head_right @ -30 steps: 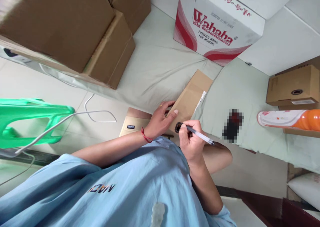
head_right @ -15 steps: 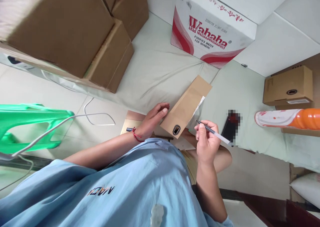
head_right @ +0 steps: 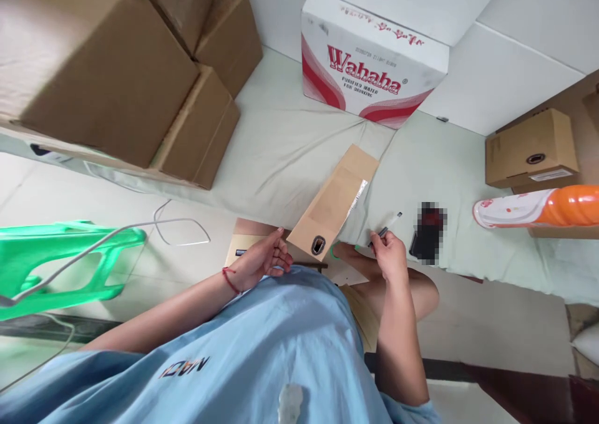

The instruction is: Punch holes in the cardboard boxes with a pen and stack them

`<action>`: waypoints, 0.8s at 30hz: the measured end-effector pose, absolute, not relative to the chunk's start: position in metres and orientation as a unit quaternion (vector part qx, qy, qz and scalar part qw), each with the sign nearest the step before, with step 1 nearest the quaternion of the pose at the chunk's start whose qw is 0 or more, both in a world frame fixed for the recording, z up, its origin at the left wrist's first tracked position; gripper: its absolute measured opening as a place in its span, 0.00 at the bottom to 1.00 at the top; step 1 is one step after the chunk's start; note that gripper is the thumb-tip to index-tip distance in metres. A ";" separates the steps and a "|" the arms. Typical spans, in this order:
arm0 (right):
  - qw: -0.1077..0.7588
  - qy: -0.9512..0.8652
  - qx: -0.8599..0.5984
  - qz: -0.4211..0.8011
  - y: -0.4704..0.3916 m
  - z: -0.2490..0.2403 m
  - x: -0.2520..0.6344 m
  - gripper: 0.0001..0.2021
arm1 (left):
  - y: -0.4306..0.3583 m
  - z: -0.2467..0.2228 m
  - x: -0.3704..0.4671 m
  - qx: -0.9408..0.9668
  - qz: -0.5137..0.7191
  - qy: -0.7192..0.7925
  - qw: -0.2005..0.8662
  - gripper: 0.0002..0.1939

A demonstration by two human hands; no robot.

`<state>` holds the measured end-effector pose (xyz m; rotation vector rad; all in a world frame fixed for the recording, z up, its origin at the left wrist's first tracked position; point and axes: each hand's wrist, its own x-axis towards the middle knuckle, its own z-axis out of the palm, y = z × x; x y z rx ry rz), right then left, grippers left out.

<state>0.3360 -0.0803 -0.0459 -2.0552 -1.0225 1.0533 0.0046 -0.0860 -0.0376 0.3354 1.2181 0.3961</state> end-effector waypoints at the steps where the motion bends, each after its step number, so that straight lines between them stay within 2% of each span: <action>1: 0.312 -0.384 -0.778 0.387 -0.078 -0.048 0.337 0.31 | -0.083 -0.040 0.006 0.143 0.164 0.557 0.801 0.41; 7: 0.367 -0.394 -0.774 0.333 -0.083 -0.055 0.344 0.34 | -0.078 -0.052 0.022 0.023 0.141 0.399 0.906 0.50; 11: 0.380 -0.396 -0.770 0.327 -0.101 -0.061 0.349 0.32 | -0.080 -0.053 0.035 -0.024 0.216 0.328 0.919 0.42; 14: 0.380 -0.379 -0.776 0.332 -0.113 -0.065 0.353 0.31 | -0.079 -0.048 0.042 -0.044 0.263 0.351 0.898 0.33; 18: 0.383 -0.367 -0.782 0.329 -0.123 -0.064 0.358 0.30 | -0.084 -0.040 0.039 -0.037 0.281 0.385 0.878 0.26; 20: 0.385 -0.362 -0.783 0.329 -0.125 -0.061 0.359 0.30 | -0.090 -0.034 0.034 -0.028 0.290 0.400 0.869 0.25; 24: 0.392 -0.355 -0.780 0.334 -0.123 -0.055 0.359 0.28 | -0.094 -0.006 0.020 0.042 0.309 0.418 0.853 0.30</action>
